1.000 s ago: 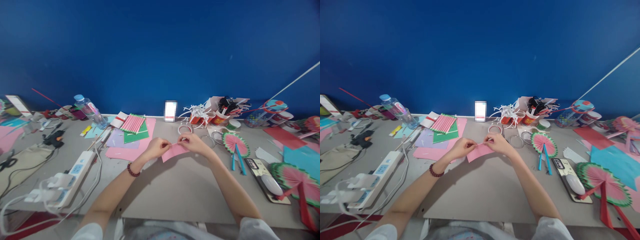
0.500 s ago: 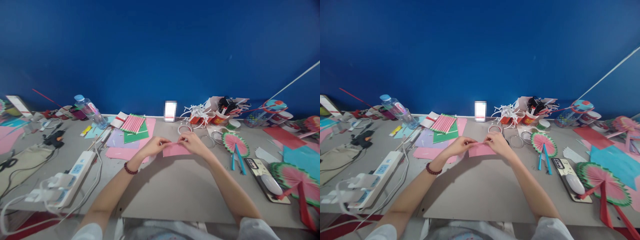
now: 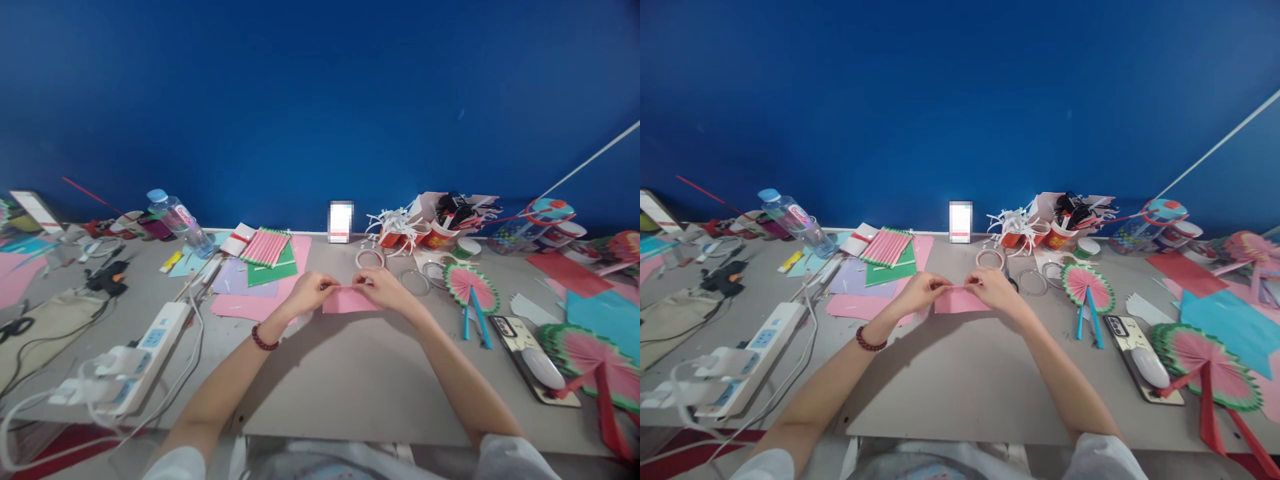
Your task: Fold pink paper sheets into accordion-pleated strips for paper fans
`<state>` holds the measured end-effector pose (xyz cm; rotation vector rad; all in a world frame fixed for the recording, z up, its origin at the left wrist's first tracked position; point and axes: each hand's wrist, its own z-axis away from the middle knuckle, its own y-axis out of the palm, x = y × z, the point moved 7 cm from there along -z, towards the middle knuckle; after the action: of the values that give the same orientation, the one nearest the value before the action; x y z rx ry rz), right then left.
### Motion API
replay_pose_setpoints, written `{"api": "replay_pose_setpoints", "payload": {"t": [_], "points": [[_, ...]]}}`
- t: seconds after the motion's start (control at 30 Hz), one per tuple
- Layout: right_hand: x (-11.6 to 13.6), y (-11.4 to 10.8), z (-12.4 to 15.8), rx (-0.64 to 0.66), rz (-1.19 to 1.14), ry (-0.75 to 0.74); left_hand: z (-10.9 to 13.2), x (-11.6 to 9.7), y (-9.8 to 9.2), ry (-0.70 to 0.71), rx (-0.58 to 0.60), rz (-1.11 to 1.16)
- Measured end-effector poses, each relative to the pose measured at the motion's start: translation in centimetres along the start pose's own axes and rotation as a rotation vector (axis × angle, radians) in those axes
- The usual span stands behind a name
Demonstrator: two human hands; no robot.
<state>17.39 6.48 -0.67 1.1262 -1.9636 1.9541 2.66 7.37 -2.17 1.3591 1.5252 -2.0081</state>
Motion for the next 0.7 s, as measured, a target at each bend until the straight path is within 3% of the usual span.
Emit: {"api": "replay_pose_setpoints", "payload": {"t": [0.2, 0.47, 0.7], "points": [[0.5, 0.4, 0.0, -0.01, -0.021, -0.014, 0.2, -0.7, 0.6, 0.068, 0.049, 0.001], [0.2, 0.0, 0.0, -0.064, -0.085, 0.04, -0.6, 1.1, -0.1, -0.003, 0.026, 0.198], [0.3, 0.6, 0.0, -0.038, -0.182, 0.085, -0.7, 1.9, -0.5, -0.02, -0.049, 0.152]]}}
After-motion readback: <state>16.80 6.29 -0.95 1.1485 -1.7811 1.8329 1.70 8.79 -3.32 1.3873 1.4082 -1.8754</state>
